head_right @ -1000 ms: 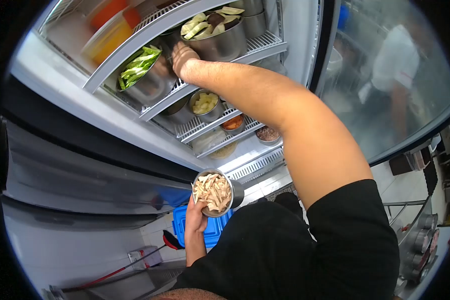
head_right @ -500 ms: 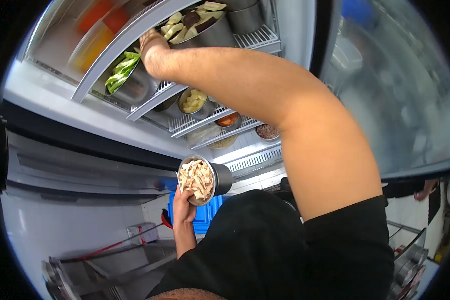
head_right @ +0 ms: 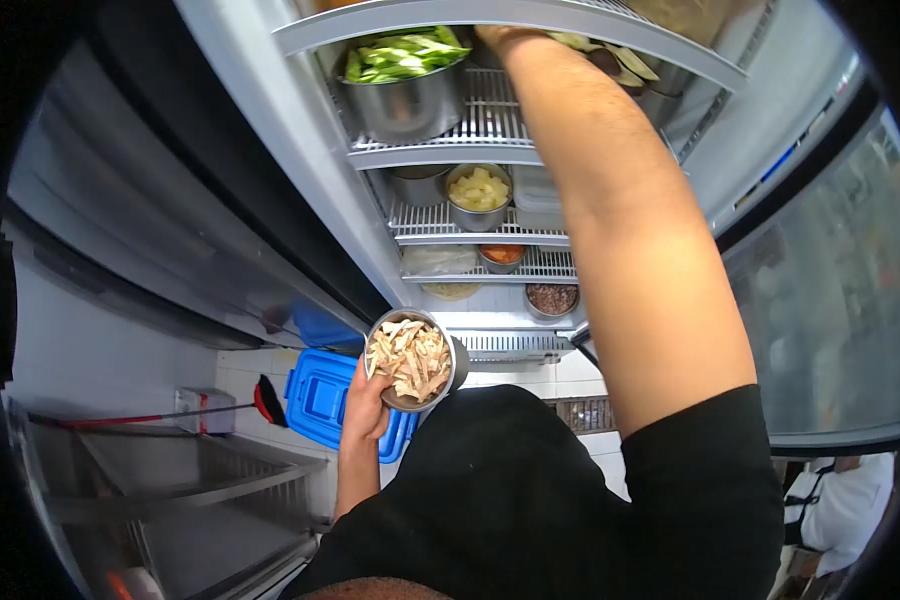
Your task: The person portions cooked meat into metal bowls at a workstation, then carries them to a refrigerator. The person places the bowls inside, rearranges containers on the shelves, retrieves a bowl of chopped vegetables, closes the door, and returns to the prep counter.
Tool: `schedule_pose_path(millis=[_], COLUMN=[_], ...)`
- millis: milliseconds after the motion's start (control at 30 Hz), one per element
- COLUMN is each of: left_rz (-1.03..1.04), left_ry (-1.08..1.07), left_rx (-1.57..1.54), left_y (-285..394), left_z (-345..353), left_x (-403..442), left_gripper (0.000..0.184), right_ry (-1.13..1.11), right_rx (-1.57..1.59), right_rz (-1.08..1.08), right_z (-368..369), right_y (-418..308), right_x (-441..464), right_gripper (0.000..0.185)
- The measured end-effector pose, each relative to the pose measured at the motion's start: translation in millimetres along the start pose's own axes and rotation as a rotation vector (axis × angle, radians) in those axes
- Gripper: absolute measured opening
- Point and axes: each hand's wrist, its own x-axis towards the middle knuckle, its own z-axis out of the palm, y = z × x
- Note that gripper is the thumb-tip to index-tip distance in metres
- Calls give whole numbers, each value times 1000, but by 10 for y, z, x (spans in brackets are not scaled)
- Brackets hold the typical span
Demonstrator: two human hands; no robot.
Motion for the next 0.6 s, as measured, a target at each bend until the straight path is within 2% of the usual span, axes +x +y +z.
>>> schedule_pose_path(millis=[167, 600], left_rz=[32, -2], left_ry=[-11, -79], left_rx=[10, -4], left_y=[-64, -39], left_z=[-367, -553], left_x=[122, 253], left_gripper=[56, 49], right_ry=[-25, -44], right_rx=[-80, -170], right_rz=[-16, -8], right_z=[0, 162], right_y=[119, 47], right_x=[73, 104], right_gripper=[42, 44])
